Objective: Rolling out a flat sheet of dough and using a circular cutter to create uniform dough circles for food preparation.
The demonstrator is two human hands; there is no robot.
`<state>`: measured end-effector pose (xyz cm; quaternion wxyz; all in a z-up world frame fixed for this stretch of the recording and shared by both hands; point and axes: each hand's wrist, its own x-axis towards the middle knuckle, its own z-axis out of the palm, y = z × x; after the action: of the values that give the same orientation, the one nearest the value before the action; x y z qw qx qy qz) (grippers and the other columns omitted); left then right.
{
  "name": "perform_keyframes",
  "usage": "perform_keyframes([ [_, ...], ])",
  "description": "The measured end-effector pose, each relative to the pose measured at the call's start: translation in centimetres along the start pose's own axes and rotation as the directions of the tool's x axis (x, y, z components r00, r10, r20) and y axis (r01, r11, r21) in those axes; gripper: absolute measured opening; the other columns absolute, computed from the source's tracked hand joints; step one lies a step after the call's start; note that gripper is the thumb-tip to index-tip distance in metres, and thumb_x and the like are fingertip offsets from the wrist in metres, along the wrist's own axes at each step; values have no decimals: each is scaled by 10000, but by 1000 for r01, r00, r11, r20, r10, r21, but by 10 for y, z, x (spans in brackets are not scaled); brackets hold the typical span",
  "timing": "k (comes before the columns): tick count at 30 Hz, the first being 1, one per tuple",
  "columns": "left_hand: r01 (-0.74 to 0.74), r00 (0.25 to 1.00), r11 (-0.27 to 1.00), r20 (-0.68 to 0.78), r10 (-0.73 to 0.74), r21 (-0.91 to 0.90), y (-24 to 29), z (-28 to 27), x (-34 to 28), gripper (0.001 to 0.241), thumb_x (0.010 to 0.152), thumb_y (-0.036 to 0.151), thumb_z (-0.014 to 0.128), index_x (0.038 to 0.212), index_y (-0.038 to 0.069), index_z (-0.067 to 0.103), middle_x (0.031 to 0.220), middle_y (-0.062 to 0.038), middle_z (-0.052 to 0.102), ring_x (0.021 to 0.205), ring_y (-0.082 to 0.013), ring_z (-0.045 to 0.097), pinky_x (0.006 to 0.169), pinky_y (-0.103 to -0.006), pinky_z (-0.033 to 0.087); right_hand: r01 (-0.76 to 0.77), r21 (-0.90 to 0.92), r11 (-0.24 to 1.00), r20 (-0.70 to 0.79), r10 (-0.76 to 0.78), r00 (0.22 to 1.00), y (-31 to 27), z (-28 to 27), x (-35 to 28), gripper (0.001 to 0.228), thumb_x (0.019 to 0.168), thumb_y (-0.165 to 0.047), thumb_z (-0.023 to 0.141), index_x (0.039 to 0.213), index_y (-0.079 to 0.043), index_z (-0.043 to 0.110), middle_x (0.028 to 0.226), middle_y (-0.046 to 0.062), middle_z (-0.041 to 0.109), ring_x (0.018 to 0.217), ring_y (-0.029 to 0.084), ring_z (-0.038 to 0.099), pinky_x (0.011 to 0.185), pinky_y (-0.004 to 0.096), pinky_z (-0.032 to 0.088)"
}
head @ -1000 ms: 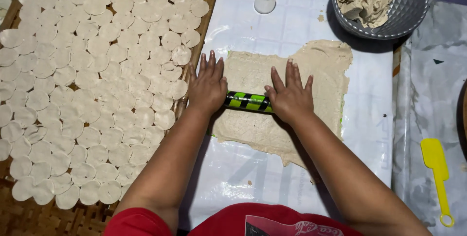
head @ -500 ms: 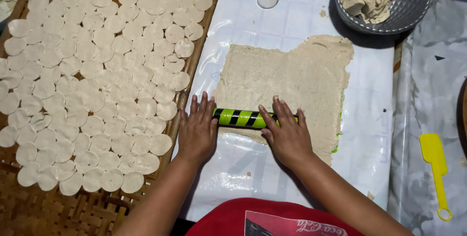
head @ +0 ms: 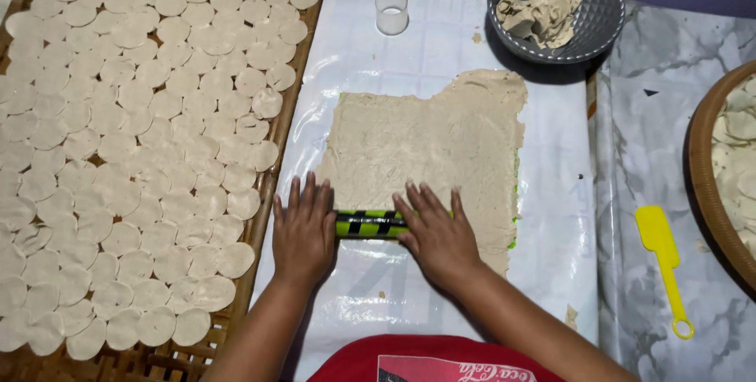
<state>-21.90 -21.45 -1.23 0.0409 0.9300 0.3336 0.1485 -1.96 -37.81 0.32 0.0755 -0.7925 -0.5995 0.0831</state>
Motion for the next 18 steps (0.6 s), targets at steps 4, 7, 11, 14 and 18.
perform_keyframes([
  [4,-11,1000,999,24,12,-48,1,1,-19,587,1030,346,427,1568,110,402,1671,-149,304,1573,-340,192,1247,-582,80,20,123,992,15,-22,1000,4,-13,-20,682,942,-316,629,1564,-258,355,1519,47,484,1386,237,418,1179,516,249],
  [7,-34,998,990,-65,25,-137,3,6,-18,649,1049,389,412,1593,47,321,1680,-205,250,1579,-368,151,1244,-587,54,26,188,982,-84,-11,996,17,-21,-30,682,920,-197,697,1542,-234,421,1330,44,621,1236,241,560,1106,447,385],
  [11,-15,998,985,-59,4,-172,8,13,-12,717,1043,460,409,1592,15,292,1678,-240,216,1570,-389,126,1229,-589,33,-343,206,916,-125,373,920,57,-32,-49,704,899,-195,692,1528,-109,386,1260,142,613,1163,317,574,988,473,435],
  [14,26,998,991,58,-19,-129,11,19,-10,721,1018,497,422,1580,57,314,1670,-210,226,1560,-368,135,1222,-577,38,-661,191,726,-66,682,729,98,-23,-64,737,948,-227,647,1579,-53,308,1268,205,581,1165,365,566,963,489,479],
  [18,33,985,998,169,-25,-48,12,22,-7,698,990,523,421,1565,133,349,1657,-180,241,1543,-347,150,1212,-556,57,-826,192,530,-141,848,511,161,-1,-58,785,987,-283,623,1615,-10,238,1302,280,537,1223,438,533,983,527,487],
])
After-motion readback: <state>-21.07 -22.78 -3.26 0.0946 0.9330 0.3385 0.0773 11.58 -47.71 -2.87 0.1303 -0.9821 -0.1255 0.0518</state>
